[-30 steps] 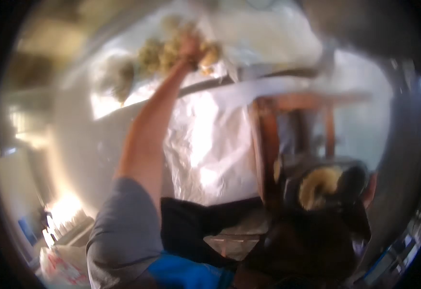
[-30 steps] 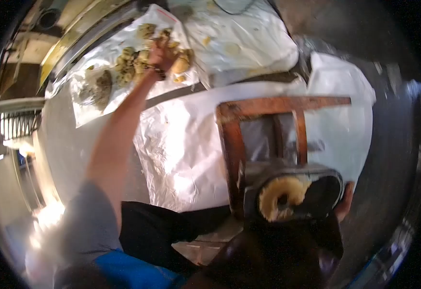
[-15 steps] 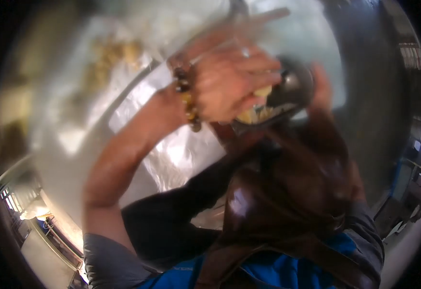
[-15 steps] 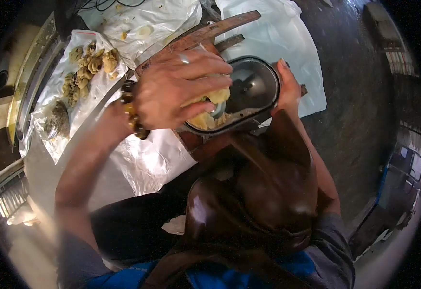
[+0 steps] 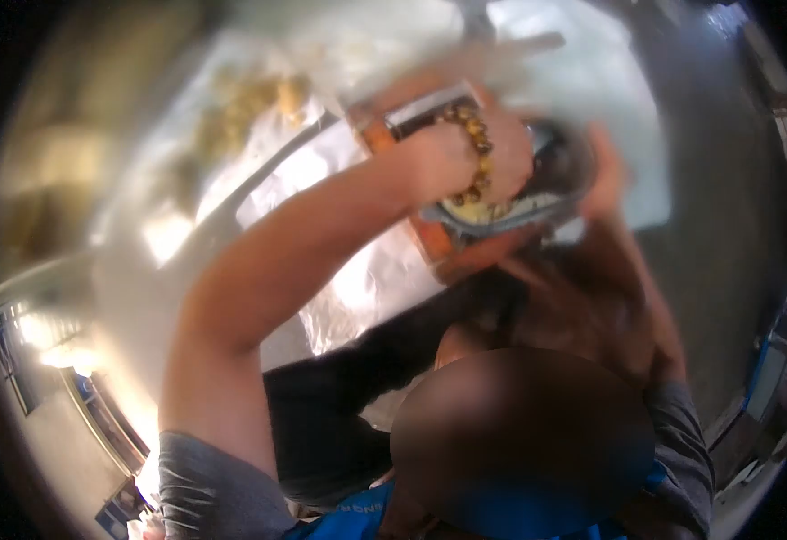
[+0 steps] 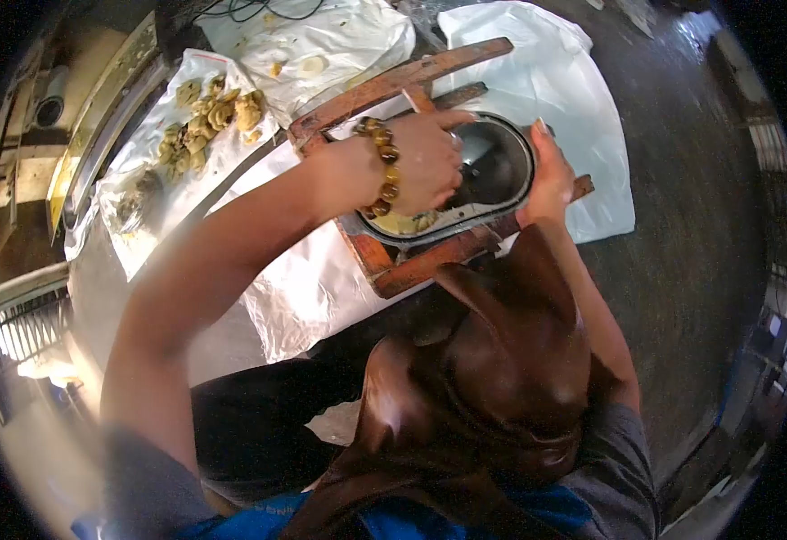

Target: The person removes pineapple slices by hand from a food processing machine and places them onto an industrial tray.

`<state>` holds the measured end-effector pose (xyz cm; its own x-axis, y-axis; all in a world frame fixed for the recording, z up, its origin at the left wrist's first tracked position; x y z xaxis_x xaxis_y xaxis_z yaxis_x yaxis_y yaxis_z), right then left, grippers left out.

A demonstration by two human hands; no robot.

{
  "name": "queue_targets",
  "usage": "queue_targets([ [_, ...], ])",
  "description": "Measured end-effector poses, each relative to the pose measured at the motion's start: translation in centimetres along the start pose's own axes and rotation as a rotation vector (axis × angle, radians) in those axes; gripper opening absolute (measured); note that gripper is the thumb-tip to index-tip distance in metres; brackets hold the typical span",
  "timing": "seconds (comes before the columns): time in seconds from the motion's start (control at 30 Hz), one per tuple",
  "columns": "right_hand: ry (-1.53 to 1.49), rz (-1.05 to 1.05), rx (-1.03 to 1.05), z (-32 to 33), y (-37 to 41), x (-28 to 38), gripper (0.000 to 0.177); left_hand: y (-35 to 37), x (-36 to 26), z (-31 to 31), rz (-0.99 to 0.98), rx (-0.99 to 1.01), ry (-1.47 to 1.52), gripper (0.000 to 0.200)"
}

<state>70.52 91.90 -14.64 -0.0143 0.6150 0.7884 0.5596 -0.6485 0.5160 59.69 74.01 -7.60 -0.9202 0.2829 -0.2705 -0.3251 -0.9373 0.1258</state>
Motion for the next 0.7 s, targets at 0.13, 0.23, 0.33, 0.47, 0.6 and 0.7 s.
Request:
queue_targets([
  [0.13,-0.086,-0.008,0.196,-0.5,2.0,-3.0,0.027,-0.6,-2.5,-0.3,0.007,-0.094,-0.003,0.02],
  [0.23,-0.189,-0.248,0.168,-0.7,1.4,-4.7,0.031,-1.4,-3.6,1.8,-0.037,-0.349,0.042,0.021],
  [0.33,-0.138,-0.228,0.123,-3.6,2.1,-1.7,0.031,-2.7,-2.7,5.3,-0.093,-0.586,0.09,0.021],
  [0.47,-0.122,-0.138,0.26,-4.0,3.5,0.9,0.034,-4.8,-1.3,6.7,-0.189,-0.731,0.12,0.022],
  [0.6,-0.155,-0.097,0.442,-5.0,3.6,-0.6,0.037,-5.6,-1.6,6.5,-0.243,-0.731,0.11,0.023],
  [0.7,-0.202,-0.118,0.472,-4.6,3.6,-0.2,0.04,-6.0,-1.9,6.4,-0.267,-0.708,0.089,0.024],
])
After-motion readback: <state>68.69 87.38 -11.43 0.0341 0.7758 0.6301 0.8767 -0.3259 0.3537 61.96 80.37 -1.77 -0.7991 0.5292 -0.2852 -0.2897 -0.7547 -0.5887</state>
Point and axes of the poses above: each hand's wrist, its own y-axis away from the middle knuckle, its own z-axis out of the back of the hand, x = y × z, the point moved 5 cm from there along -y, towards the middle knuckle, and after that the axes turned 12 degrees about -z, right-handed, at the moved point
